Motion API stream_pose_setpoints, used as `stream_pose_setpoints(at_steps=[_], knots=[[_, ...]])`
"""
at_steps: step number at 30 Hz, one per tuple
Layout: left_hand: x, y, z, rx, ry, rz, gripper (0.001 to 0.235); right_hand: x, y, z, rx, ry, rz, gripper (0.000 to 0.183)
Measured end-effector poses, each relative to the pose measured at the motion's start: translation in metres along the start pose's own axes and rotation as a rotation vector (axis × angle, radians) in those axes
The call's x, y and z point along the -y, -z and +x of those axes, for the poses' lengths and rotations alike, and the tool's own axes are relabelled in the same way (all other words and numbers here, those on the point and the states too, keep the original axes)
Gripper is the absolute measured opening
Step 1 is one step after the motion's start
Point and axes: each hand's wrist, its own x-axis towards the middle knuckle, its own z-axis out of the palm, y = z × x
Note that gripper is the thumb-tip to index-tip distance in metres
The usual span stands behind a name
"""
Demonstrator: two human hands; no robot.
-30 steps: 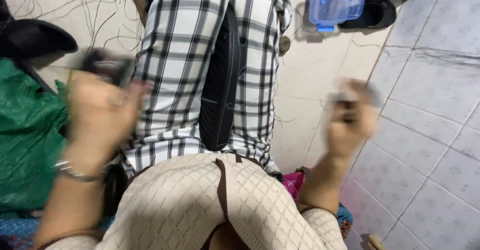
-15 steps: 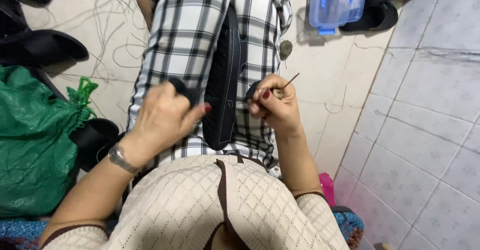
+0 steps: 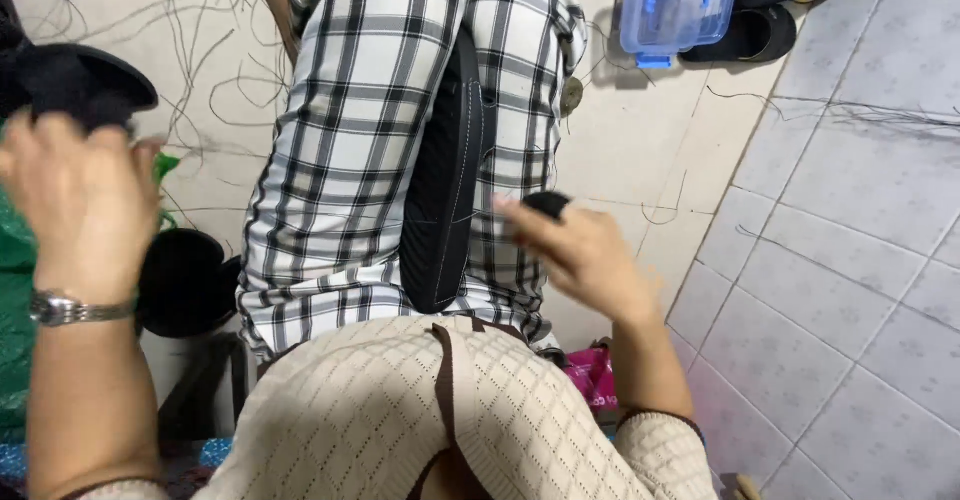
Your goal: The person sits on the floor and sews a black shoe using a needle and thread. They hold the shoe on their lap and repeatedly push the needle through the shoe's material to stitch it.
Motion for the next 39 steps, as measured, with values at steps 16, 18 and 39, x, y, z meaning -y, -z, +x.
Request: stream_pose_setpoints(at_steps=[16,18,39], knots=[[-0.136,0.104,0.034,-0.135,-0.855,-0.946,0.130,0.044,0.008,0.022,0.218,0.024,-0.447,0.055],[-0.138,0.102,0.033,-0.173,-0.852,-0.969,0.129,0.051,0.010,0.022,0.275,0.030,-0.505,0.060],[-0.125,0.099,-0.030,-0.145,-0.497,-1.608,0.016,0.061,-0.016,0.034,-0.034,0.049,-0.631,0.010]])
